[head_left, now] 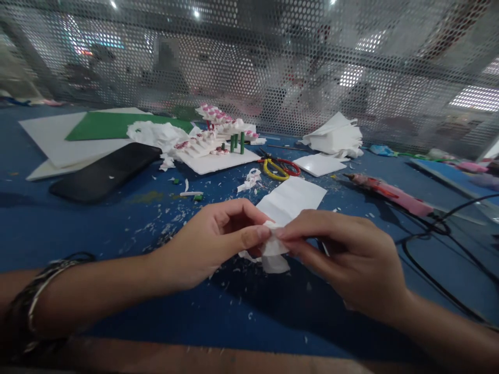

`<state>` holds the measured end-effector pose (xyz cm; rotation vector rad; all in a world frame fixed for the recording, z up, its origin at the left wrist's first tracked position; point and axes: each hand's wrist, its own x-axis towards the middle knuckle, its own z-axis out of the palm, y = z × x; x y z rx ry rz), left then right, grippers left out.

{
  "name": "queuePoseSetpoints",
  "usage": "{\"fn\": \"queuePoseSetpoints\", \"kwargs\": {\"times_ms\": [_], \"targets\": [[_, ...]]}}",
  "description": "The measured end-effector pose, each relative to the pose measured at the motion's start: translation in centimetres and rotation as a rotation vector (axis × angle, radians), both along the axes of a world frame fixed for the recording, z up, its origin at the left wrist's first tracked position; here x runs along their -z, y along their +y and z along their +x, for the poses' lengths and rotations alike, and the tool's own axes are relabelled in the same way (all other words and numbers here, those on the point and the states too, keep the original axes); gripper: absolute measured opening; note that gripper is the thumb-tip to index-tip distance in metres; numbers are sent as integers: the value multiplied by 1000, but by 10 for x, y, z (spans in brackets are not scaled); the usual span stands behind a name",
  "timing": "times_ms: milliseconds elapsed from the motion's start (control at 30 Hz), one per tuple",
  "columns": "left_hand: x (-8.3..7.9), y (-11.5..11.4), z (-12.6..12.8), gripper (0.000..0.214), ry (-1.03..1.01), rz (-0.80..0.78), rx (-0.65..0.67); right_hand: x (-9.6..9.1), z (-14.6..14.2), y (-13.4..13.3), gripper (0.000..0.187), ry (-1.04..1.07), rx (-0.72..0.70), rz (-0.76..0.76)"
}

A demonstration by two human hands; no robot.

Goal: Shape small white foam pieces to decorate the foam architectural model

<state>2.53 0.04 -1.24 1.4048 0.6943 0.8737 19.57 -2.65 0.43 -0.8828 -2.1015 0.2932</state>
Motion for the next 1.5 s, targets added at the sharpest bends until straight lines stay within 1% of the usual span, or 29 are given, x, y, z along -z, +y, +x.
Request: {"fn": "queuePoseSetpoints", "kwargs": {"times_ms": [100, 200, 300, 433, 533, 600, 700, 933, 1000, 1133, 1233, 1333, 1500], "targets": [[0, 0, 0, 2, -9, -13, 6, -1, 0, 1, 10, -11, -11, -18], [0, 1, -1, 3, 1, -7, 7, -2, 1, 1, 12, -41, -2, -38], [0, 1, -2, 4, 22, -9, 10, -3, 2, 1, 16, -102, 2, -24], [0, 1, -1, 4, 12, -38, 38, -5, 4, 0, 15, -136, -19, 53], [0, 1, 0, 4, -8, -52, 62, -5, 5, -1, 19, -176, -26, 108], [0, 1, 0, 4, -7, -48, 67, -5, 6, -3, 21, -209, -34, 151], [0, 1, 0, 4, 8, -24, 69, -4, 7, -3, 18, -231, -40, 187], [1, 0, -2, 4, 104, 87, 75, -6, 5, -2, 10, -218, -70, 116], [1, 0, -3, 5, 127, 107, 72, -7, 3, -2, 9, -206, -44, 55], [1, 0, -3, 5, 150, 115, 67, -8, 0, -2, 7, -110, 30, -134], [1, 2, -3, 7, 141, 115, 41, -6, -1, -2, 3, -42, 3, -226], [1, 2, -3, 9, 121, 121, 22, -6, -1, -1, 9, -55, -27, -213], [2, 2, -3, 6, 95, 96, 41, -5, -1, -2, 11, -97, 31, -114]]}}
